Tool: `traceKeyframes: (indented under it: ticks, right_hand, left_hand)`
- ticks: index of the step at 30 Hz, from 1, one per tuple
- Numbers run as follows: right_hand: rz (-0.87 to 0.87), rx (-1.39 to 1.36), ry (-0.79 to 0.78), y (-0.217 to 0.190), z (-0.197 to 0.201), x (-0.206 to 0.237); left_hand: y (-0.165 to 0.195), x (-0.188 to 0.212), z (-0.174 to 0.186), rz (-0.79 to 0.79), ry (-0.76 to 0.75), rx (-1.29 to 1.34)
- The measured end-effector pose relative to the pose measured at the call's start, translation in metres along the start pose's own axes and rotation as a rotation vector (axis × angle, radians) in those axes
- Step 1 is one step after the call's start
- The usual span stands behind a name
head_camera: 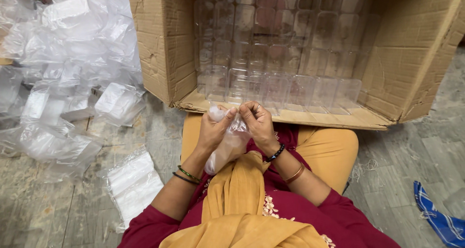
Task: The person sits on the floor and places clear plastic containers one at a time into thin plastic bags, twists the bags closed, and sets the bagged containers into a large cardboard box, occasionally rearranging the containers inside the box.
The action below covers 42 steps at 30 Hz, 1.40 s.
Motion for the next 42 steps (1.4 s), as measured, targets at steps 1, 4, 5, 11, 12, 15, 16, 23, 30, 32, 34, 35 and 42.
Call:
traceKeyframes:
  ticks: [1, 4, 5, 11, 12, 15, 16, 23, 30, 32, 34, 35, 42]
  right_hand:
    - [-0.026, -0.013, 0.016, -0.001, 0.001, 0.001]
    - [-0.045, -0.061, -0.006, -0.005, -0.002, 0.003]
    - [-0.042, -0.077, -0.022, -0.006, -0.003, 0.003]
    - [-0.276, -0.015, -0.172, 0.019, -0.007, 0.01]
    - [-0.241, -0.022, -0.218, 0.018, -0.007, 0.01]
    - [-0.199, -0.12, -0.298, 0.023, -0.001, 0.01]
    - [-0.248, -0.209, -0.283, 0.031, 0.004, 0.011]
    - [-0.446, -0.635, -0.392, 0.052, 0.034, 0.031]
    - [-0.28, 0.289, 0.048, 0.0, 0.155, -0.012]
    - [0.002, 0.745, 0.303, -0.03, 0.172, -0.048]
    - [0.181, 1.038, 0.404, -0.04, 0.167, -0.081]
    - [0.186, 1.154, 0.428, -0.035, 0.162, -0.09]
    - [-0.225, 0.219, 0.244, 0.024, 0.143, -0.065]
  left_hand:
    - [-0.001, 0.0, 0.0, -0.016, -0.016, 0.0]
    - [-0.008, 0.001, -0.002, -0.043, -0.07, 0.03]
    - [-0.011, 0.002, -0.004, -0.032, -0.096, 0.065]
    - [-0.029, 0.004, 0.0, 0.005, -0.101, 0.011]
    - [-0.031, 0.004, 0.002, 0.0, -0.088, -0.014]
    - [-0.039, 0.003, -0.001, 0.024, -0.099, -0.091]
    - [-0.041, 0.002, -0.006, 0.025, -0.128, -0.084]
    - [-0.073, 0.011, -0.022, 0.537, -0.346, 0.332]
    - [-0.087, -0.071, -0.043, 0.49, -0.52, 0.408]
    - [-0.087, -0.123, -0.069, 0.165, -0.425, 0.174]
    - [-0.087, -0.158, -0.076, -0.067, -0.068, -0.218]
    - [-0.096, -0.162, -0.081, 0.002, 0.015, -0.19]
    - [-0.126, -0.123, -0.078, 0.318, 0.008, 0.26]
Point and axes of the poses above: each hand's wrist, its own x-axis away from the middle knuckle, its own z-axis out of the back of the hand, y = z × x, the point moved 9 cm from there along -x, towards the middle knuckle, and after that the axes turned 3 degrees about x, right-handed, at the moved point
